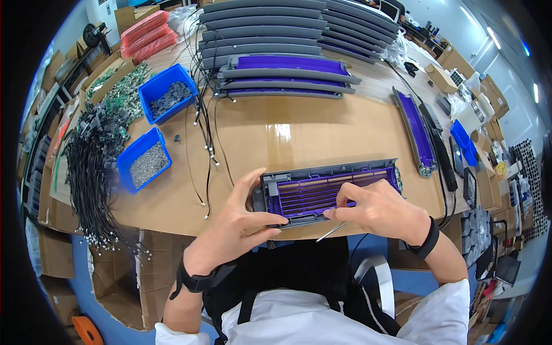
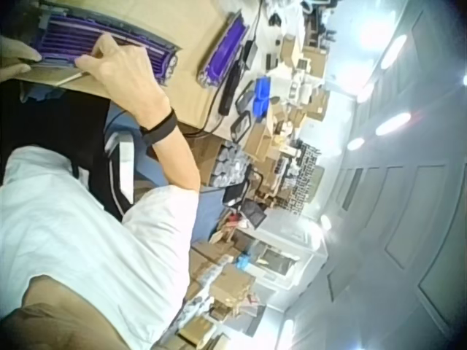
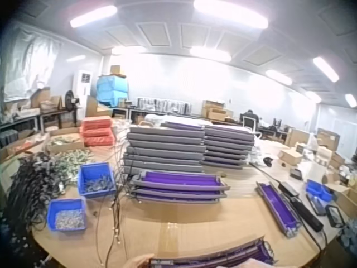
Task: The person uses a handheld scanner to scan a barcode on a purple electronic component, then uses a screwdriver to tighten screws on the component's circuit board. They repeat this process for multiple units, stacking the finished components on the table.
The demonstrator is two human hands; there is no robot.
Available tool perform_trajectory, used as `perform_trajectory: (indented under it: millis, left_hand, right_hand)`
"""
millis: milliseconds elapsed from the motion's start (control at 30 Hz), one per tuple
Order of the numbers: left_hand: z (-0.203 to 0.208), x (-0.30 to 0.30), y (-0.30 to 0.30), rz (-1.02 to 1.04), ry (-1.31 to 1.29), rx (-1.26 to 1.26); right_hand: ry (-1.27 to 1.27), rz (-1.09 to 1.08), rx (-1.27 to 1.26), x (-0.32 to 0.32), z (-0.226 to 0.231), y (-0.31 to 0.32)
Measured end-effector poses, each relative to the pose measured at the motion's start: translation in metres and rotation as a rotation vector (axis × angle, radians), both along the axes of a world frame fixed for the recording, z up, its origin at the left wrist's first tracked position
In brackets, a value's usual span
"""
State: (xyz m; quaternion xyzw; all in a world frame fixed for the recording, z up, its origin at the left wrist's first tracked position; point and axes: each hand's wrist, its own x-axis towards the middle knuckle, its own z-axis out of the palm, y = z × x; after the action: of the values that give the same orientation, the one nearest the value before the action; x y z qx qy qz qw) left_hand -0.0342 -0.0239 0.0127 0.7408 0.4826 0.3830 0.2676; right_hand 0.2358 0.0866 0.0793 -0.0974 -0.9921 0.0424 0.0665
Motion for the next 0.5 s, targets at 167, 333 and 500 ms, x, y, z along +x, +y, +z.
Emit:
perform_trajectory:
  millis: [167,333,500]
  left_hand:
    - [0.005,-0.014,0.001,0.047,0.072,-0.008]
    - [0.007,-0.023,-0.002,0.149,0.068,0.016]
    - [0.010,-0.002,-0.013,0.298,0.217,0.247]
  right_hand:
    - [-0.005,-0.031,-0.001,-0.013,-0.007,-0.009]
    - [0.092,-0.145,-0.023,-0.031,-0.021,-0.023]
    - [0.125,-0.078,-0.033,-0.035,-0.016,-0.022]
